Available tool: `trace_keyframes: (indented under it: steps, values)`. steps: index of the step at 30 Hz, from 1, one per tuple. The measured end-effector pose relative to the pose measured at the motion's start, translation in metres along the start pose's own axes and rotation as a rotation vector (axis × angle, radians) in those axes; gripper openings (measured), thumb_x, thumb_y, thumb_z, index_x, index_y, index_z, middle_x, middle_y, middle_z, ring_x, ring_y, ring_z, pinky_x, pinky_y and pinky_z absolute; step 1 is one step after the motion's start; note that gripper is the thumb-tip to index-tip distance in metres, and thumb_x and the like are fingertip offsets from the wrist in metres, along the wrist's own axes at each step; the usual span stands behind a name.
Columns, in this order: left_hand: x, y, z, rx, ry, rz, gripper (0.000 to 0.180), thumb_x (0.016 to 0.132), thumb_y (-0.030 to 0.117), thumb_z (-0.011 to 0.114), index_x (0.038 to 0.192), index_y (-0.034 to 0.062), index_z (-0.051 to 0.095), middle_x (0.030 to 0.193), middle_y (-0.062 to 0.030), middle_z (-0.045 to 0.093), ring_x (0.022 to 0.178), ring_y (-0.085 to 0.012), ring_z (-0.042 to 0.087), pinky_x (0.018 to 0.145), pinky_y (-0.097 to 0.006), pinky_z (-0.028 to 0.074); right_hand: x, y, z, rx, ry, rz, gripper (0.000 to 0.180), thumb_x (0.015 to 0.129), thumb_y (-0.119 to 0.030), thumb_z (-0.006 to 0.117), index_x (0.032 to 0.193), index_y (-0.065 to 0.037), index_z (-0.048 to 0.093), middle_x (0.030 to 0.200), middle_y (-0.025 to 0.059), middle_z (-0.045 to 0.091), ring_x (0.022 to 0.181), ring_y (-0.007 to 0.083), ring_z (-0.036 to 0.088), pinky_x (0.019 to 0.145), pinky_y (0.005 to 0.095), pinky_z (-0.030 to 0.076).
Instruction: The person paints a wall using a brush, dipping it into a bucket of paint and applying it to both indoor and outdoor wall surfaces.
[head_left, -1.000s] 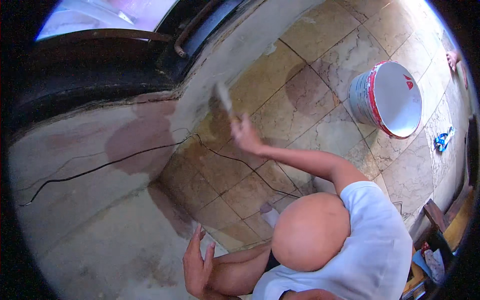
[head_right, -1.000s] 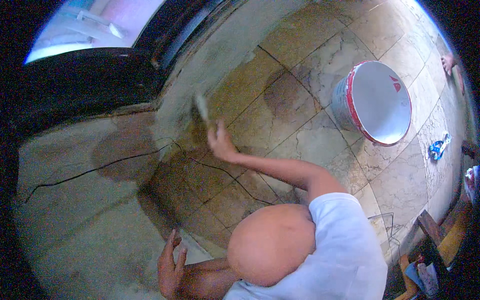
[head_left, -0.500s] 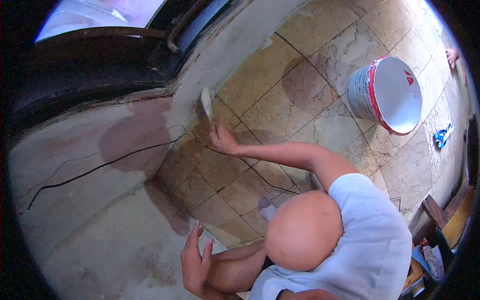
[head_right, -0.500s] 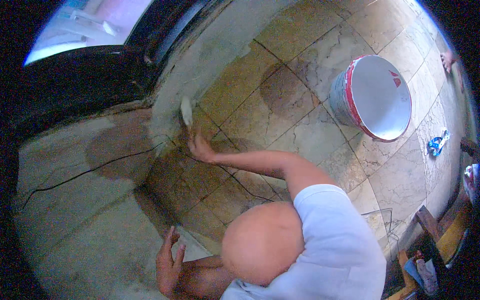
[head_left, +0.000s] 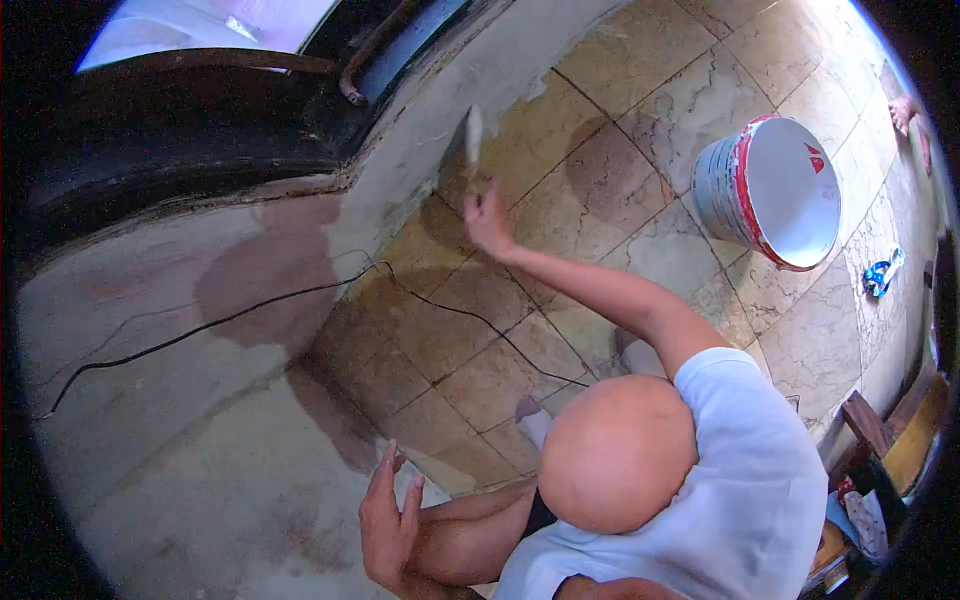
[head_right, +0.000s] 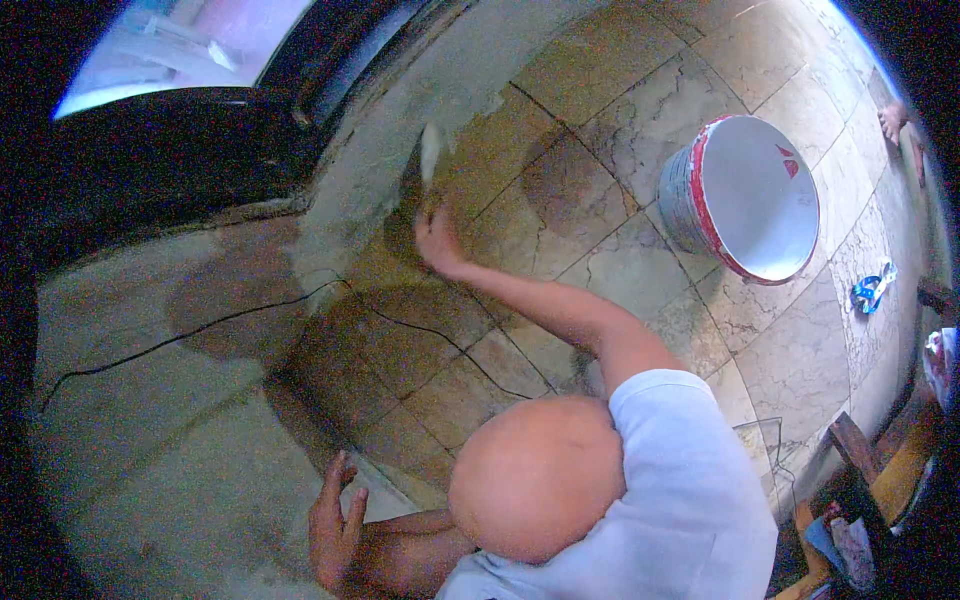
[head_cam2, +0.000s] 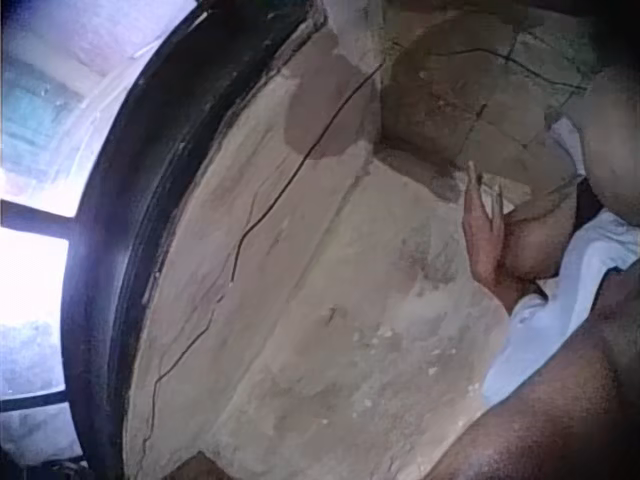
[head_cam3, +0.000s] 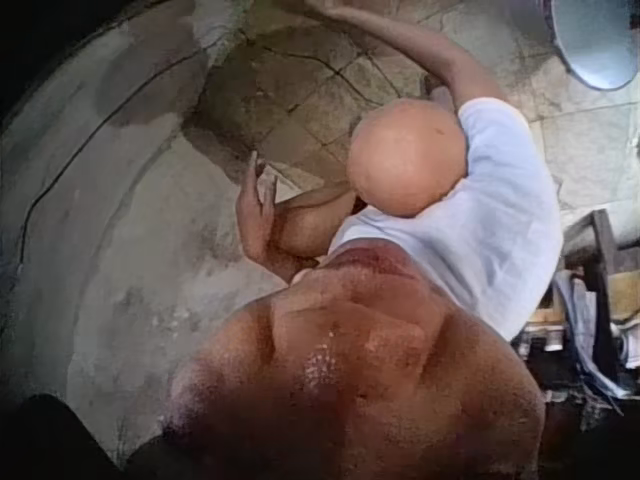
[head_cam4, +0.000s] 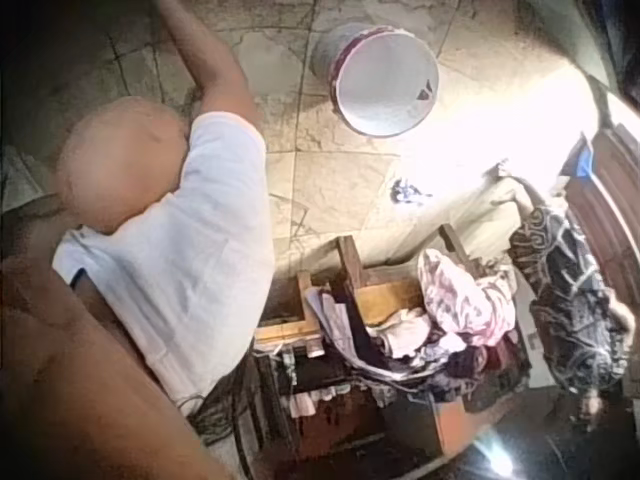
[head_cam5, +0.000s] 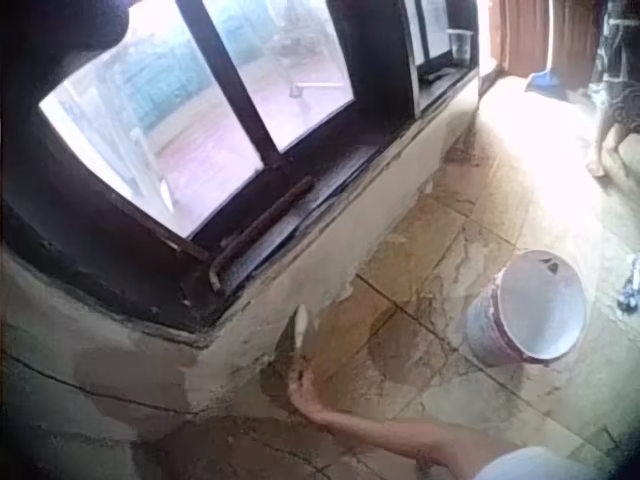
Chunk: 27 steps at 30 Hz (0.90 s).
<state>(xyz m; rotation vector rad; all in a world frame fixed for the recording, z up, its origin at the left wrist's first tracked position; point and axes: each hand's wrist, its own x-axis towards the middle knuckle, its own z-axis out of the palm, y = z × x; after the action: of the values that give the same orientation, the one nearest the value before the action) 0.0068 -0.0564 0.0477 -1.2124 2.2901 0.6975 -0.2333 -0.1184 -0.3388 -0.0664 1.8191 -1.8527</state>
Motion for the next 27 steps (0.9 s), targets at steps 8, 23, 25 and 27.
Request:
trace_keyframes:
  steps: [8, 23, 25, 27]
  values:
    - [-0.007, -0.010, 0.000, 0.022, 0.007, -0.053, 0.051, 0.087, 0.020, 0.053, 0.133, 0.0027, 0.038, 0.116, -0.0235, 0.055, 0.110, -0.0377, 0.052, 0.092, -0.040, 0.040, -0.102, -0.031, 0.044, 0.011, -0.577, 0.111, 0.063, 0.088, -0.023, 0.043, 0.134, 0.010, 0.014, 0.095, 0.0252, 0.052, 0.089, 0.0331, 0.054, 0.078, 0.0429, 0.043]
    - [-0.004, -0.006, 0.000, 0.022, 0.018, -0.018, 0.051, 0.086, 0.018, 0.054, 0.132, 0.0019, 0.039, 0.116, -0.0235, 0.055, 0.108, -0.0379, 0.053, 0.092, -0.040, 0.041, 0.011, 0.018, -0.022, -0.159, -1.040, -0.231, 0.043, 0.088, -0.029, 0.051, 0.120, -0.002, 0.045, 0.098, 0.0105, 0.058, 0.085, 0.0181, 0.052, 0.076, 0.0315, 0.044]
    - [-0.005, -0.008, 0.000, -0.016, 0.000, -0.031, 0.051, 0.086, 0.019, 0.054, 0.132, 0.0022, 0.039, 0.116, -0.0237, 0.055, 0.108, -0.0375, 0.053, 0.091, -0.040, 0.041, 0.019, 0.000, -0.033, -0.328, -0.970, -0.320, 0.047, 0.086, -0.031, 0.054, 0.122, -0.002, 0.045, 0.100, 0.0115, 0.058, 0.086, 0.0186, 0.052, 0.077, 0.0326, 0.043]
    - [-0.004, -0.010, 0.001, -0.004, 0.004, -0.026, 0.051, 0.087, 0.019, 0.054, 0.132, 0.0019, 0.038, 0.116, -0.0239, 0.055, 0.108, -0.0373, 0.053, 0.091, -0.040, 0.041, 0.030, -0.016, -0.060, -0.335, -0.983, -0.180, 0.045, 0.086, -0.033, 0.055, 0.119, -0.004, 0.046, 0.092, 0.0085, 0.056, 0.079, 0.0159, 0.051, 0.068, 0.0307, 0.043]
